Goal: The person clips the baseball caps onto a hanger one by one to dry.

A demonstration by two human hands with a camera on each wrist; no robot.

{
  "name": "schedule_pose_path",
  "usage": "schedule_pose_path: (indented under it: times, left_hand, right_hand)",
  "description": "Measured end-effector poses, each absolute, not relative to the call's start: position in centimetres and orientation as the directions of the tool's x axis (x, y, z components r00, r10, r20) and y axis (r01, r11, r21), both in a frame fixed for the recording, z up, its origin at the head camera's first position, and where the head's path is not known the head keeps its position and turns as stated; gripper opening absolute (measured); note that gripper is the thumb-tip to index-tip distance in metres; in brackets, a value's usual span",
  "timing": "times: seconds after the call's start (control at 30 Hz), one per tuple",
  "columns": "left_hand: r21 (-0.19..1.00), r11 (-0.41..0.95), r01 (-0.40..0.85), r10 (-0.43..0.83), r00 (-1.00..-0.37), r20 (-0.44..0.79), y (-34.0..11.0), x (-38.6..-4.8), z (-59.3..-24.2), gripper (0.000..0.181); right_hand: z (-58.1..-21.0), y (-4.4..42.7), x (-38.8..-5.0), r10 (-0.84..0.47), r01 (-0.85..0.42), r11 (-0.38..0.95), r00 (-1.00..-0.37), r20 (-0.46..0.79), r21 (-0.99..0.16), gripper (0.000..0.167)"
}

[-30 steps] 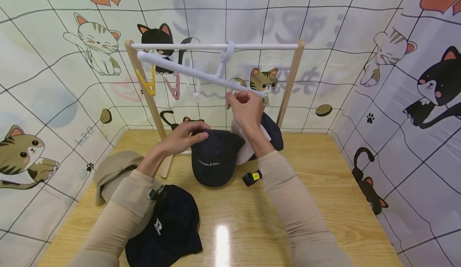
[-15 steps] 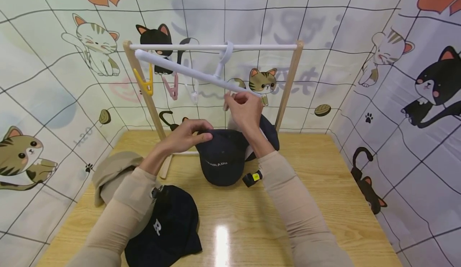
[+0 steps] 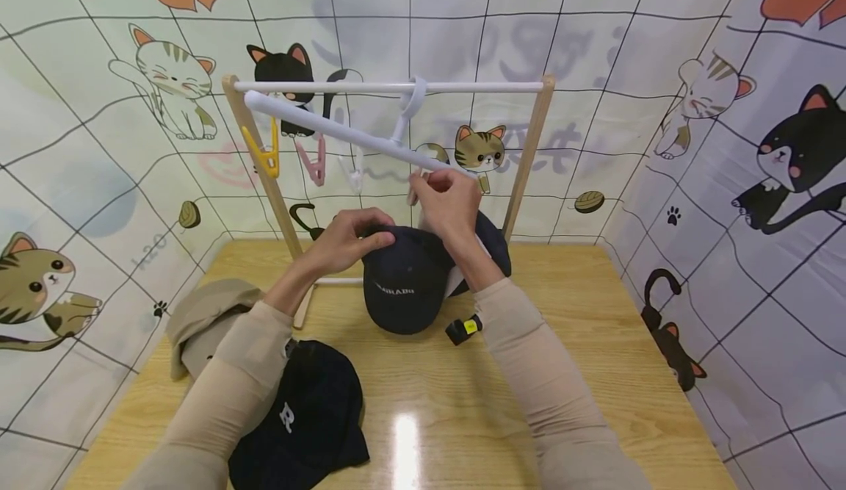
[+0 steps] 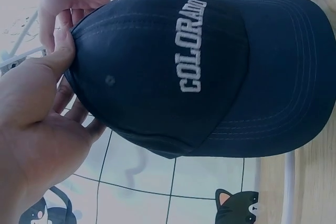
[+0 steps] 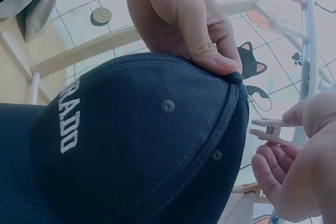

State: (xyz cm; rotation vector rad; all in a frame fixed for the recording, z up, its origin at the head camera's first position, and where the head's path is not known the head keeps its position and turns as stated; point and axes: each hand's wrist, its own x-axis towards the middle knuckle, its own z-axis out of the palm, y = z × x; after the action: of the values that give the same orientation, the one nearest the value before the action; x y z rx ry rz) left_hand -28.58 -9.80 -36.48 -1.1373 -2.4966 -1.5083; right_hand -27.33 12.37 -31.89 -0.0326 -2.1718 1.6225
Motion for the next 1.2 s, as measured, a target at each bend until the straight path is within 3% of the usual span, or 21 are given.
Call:
schedule_pose_path:
  times: [0.43, 0.77, 1.2]
  left_hand:
    - [0.773, 0.227, 0.593, 0.556, -0.73, 0.397, -9.4, -29.3, -36.7, 0.02]
    - [0.747, 0.17, 0.643, 0.548, -0.692, 0.471, -8.9, -30.0, -36.9, 0.02]
    - [0.759, 0.233, 0.608, 0.536, -0.731, 0.421, -8.6, -30.2, -36.8, 0.023]
  right_hand:
    - [-32.2, 12.7, -27.0, 0.234, -0.262, 0.265, -0.916, 0.325, -0.928, 0.029]
    - [-31.8, 13.1, -27.1, 0.199, -0.264, 0.207, -0.931, 0.305, -0.942, 0.029]
    - [-31.7, 13.1, -26.7, 0.165, -0.27, 0.178, -0.94, 0.299, -0.946, 0.03]
